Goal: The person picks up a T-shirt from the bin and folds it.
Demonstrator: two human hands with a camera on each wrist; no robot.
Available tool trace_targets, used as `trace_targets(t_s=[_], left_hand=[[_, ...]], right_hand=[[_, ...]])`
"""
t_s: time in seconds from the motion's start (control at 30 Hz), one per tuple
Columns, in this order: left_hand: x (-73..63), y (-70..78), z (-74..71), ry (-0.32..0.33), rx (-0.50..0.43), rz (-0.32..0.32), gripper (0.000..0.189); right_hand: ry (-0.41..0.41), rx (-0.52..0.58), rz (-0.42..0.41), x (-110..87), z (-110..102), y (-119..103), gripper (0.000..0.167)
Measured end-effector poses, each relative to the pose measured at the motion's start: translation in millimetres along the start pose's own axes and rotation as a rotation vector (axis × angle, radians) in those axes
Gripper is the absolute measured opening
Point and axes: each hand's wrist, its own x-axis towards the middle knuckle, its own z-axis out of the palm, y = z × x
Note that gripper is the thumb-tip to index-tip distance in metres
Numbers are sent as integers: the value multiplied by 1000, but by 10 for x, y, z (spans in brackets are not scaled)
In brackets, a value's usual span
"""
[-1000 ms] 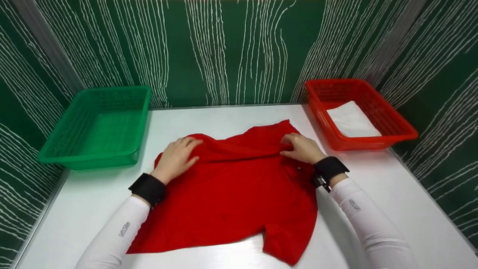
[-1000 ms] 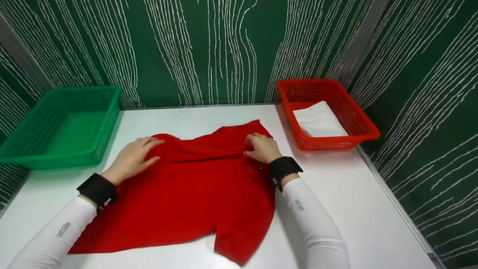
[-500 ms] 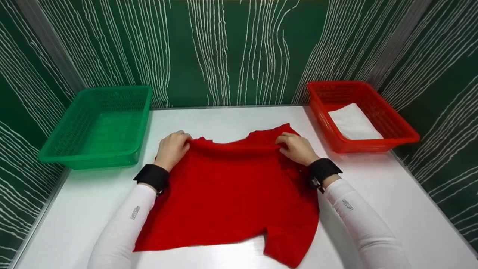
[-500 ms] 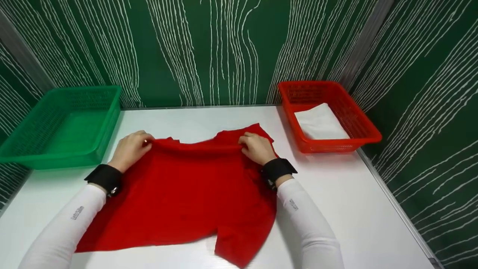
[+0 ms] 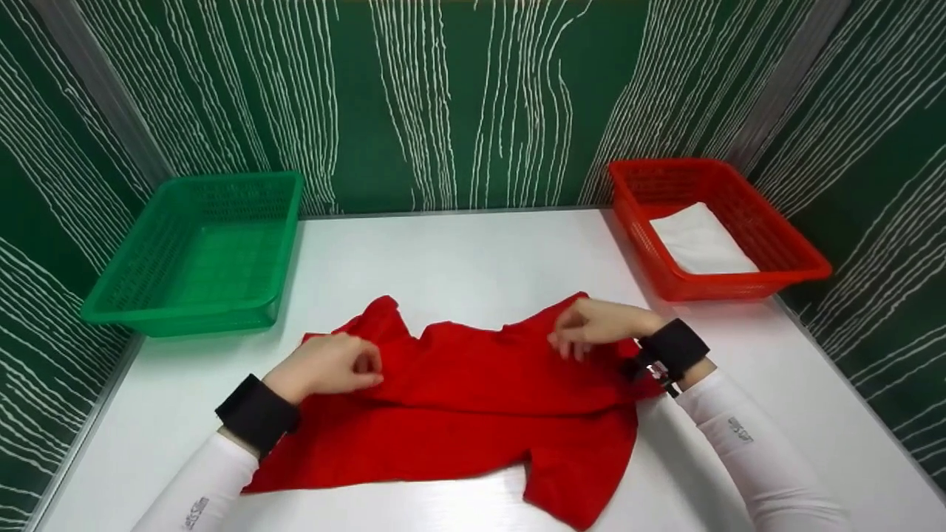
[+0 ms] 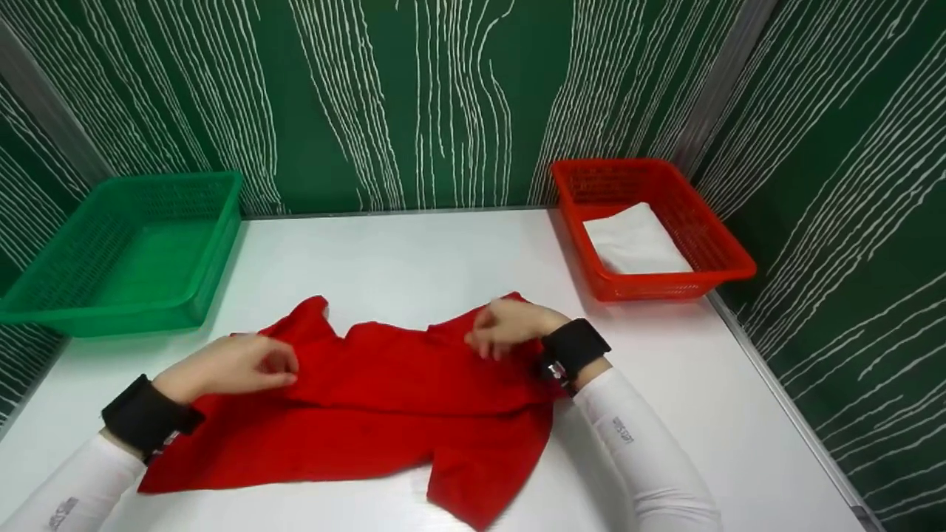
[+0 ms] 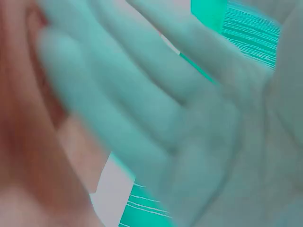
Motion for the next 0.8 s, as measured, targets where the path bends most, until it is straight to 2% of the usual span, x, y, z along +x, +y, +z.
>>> trace_targets(t_s=[0.1, 0.17, 0.2, 0.27, 0.37, 0.43, 0.53, 0.57, 0.7, 0.77, 0.8], left_hand=[[172, -3, 25, 137, 56, 85, 10], [321, 11, 47, 207, 142, 148, 20], [392, 17, 61, 218, 181, 167, 25], [517, 12, 87, 195, 244, 182, 31], [621, -55, 123, 130, 307, 171, 28], [630, -120, 132, 99, 309, 138, 23], [586, -219, 92, 133, 310, 91, 9], [562, -246, 62, 162, 303, 70, 7], [415, -281, -114, 328, 301, 6, 20], [297, -248, -188, 401, 307, -2, 25], [224, -217, -211, 427, 320, 6, 28]], right_hand=[[223, -157, -66, 173, 33, 37, 22], [264, -240, -60, 281, 63, 68, 33], [253, -274, -57, 326, 85, 86, 39], [207, -307, -48, 394, 132, 126, 45], [201, -356, -82, 454, 182, 198, 34], [253, -393, -113, 461, 176, 235, 21], [374, -436, -172, 405, 112, 244, 6], [428, -453, -192, 371, 81, 239, 5], [646, -520, -244, 159, -13, 177, 9], [695, -553, -244, 18, -2, 125, 14], [685, -560, -237, -54, 24, 99, 17]])
